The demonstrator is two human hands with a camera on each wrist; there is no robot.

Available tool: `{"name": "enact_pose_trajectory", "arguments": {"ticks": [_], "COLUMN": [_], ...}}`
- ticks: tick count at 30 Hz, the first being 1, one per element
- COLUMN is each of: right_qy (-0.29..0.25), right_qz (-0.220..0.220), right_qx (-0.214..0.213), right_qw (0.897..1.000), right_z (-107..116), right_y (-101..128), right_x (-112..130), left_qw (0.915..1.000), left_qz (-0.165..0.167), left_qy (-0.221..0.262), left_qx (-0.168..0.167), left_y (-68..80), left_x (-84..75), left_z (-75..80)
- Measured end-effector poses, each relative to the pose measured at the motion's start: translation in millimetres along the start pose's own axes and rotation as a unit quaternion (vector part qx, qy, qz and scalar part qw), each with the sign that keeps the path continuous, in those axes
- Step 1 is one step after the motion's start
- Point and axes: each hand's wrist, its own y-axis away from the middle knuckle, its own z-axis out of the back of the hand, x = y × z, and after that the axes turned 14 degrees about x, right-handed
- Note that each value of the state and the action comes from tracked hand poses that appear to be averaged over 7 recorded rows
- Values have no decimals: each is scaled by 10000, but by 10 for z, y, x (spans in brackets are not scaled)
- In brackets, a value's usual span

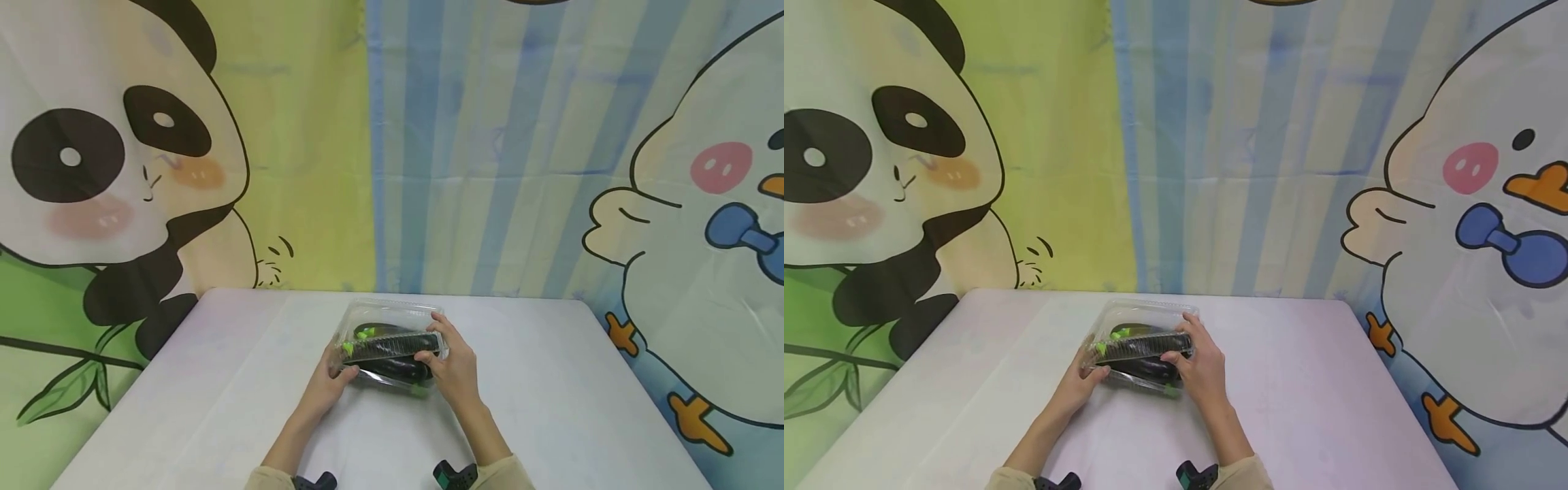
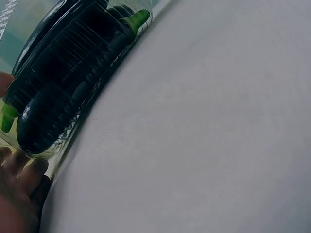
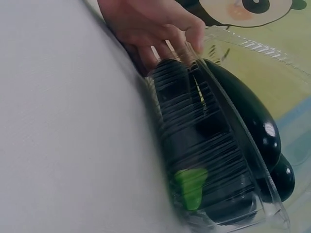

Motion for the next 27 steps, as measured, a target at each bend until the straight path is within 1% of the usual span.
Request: {"name": "enact_pose_trajectory", "arguments": {"ticks": [4, 7, 9, 12, 16, 20, 23, 26, 27], "right_qy": [107, 94, 114, 137, 132, 84, 39, -32, -179], "right_qz": [124, 323, 398, 371, 151, -38, -157, -263, -389], "right_qx": [-244, -396, -404, -204, 180, 360, 519, 788, 778], "right_qw": [9996, 9986, 9983, 9990, 9996, 9993, 9985, 9965, 9960], "right_z": [-30, -46, -42, -13, 33, 55, 70, 104, 122], "right_y": [17, 6, -26, -112, -228, -287, -327, -379, -395], "right_x": [-6, -19, -24, -35, -43, -21, 4, 14, 7], "left_qw": [9999, 9995, 9991, 9989, 9983, 9965, 9957, 9961, 9964], "left_qz": [-3, 102, 146, 129, 29, 102, 120, 94, 80], "left_qy": [51, -49, -139, -226, -339, -590, -666, -585, -539], "left_qx": [-146, -296, -370, -403, -482, -589, -635, -653, -643], "left_y": [-30, -54, -57, -47, -37, -30, -25, -22, -20], "left_x": [12, 9, 1, -11, -26, -29, -25, -20, -16], "left_z": [-59, -100, -119, -139, -155, -149, -136, -127, -126]}}
